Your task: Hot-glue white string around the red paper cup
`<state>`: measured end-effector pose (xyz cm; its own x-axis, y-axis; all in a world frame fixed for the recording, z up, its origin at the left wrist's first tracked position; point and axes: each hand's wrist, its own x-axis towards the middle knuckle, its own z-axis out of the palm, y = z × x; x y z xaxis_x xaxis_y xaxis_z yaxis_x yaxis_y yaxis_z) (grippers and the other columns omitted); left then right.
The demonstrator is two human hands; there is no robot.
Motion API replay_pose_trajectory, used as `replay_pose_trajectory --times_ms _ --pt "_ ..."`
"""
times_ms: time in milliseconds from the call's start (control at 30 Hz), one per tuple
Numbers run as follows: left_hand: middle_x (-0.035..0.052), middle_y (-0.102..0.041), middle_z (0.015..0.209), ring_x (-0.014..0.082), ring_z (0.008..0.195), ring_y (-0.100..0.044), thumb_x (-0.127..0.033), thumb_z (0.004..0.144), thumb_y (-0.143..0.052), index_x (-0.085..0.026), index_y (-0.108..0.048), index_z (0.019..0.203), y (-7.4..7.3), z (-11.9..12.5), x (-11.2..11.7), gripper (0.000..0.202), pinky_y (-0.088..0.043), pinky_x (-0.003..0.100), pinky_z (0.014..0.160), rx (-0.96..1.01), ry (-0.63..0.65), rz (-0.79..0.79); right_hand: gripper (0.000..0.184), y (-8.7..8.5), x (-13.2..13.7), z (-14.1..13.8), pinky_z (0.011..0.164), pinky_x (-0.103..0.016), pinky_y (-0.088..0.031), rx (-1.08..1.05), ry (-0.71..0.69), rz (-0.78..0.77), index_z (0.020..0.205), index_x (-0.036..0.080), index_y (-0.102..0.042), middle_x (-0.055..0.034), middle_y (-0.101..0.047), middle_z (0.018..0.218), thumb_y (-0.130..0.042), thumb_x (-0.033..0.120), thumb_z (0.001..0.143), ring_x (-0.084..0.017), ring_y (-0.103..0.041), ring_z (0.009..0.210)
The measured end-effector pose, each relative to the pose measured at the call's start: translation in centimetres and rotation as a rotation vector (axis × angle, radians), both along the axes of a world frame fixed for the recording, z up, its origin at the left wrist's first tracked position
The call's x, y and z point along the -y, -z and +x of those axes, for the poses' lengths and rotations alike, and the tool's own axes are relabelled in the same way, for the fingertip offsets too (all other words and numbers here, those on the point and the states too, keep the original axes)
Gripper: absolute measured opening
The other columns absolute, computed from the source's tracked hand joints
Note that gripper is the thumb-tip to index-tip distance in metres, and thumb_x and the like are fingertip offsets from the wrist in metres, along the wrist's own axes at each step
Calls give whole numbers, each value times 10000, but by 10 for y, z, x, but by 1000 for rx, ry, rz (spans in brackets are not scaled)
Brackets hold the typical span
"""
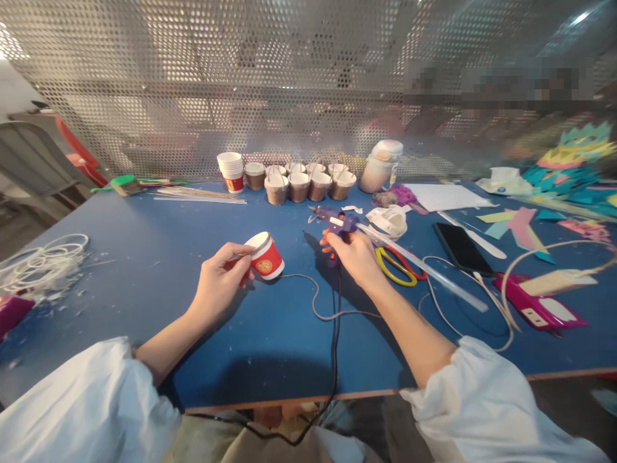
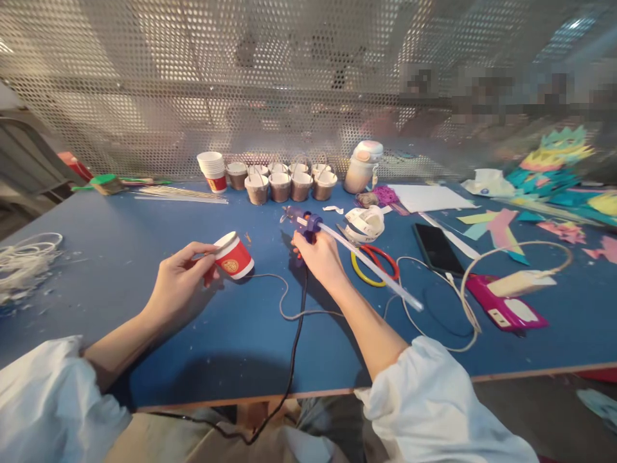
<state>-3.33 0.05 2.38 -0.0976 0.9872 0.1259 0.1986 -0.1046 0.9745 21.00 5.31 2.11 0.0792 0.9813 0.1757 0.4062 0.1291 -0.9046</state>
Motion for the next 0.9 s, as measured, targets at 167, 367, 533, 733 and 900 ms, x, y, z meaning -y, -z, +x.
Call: replay_pose_trajectory --times_ms 167,367,533,733,900 --pt "-27 -591 518 73 407 -465 -317 788 -635 -145 -649 951 1 0 -4 237 -374 191 425 140 15 -61 186 -10 26 -10 456 -225 -415 -244 -164 14 886 164 -612 26 -594 564 -495 258 776 -110 -536 460" --pt "-8 -601 536 98 448 -530 -337 779 -661 -113 -655 970 2 3 -4 295 -446 212 441 187 45 -101 115 -7 61 -31 510 -218 -438 113 -201 218 870 215 -576 19 -645 682 -593 267 769 -116 -566 544" --pt "23 -644 603 126 501 -588 -337 771 -669 -102 -639 936 -2 6 -1 288 -515 253 477 217 52 -118 35 0 68 -35 564 -222 -452 270 -327 375 825 220 -545 -4 -666 709 -562 249 815 -125 -602 591" --pt "22 -647 608 131 519 -605 -302 778 -652 -106 -616 904 -1 8 0 235 -536 270 510 220 59 -106 43 1 68 -33 526 -211 -432 302 -352 401 800 218 -539 7 -651 668 -569 240 823 -113 -587 547" --pt "14 -644 596 130 504 -599 -326 772 -657 -119 -605 891 -2 8 1 244 -522 264 492 229 52 -107 28 2 71 -34 530 -209 -436 334 -375 428 813 218 -550 5 -652 665 -575 230 815 -112 -583 538"
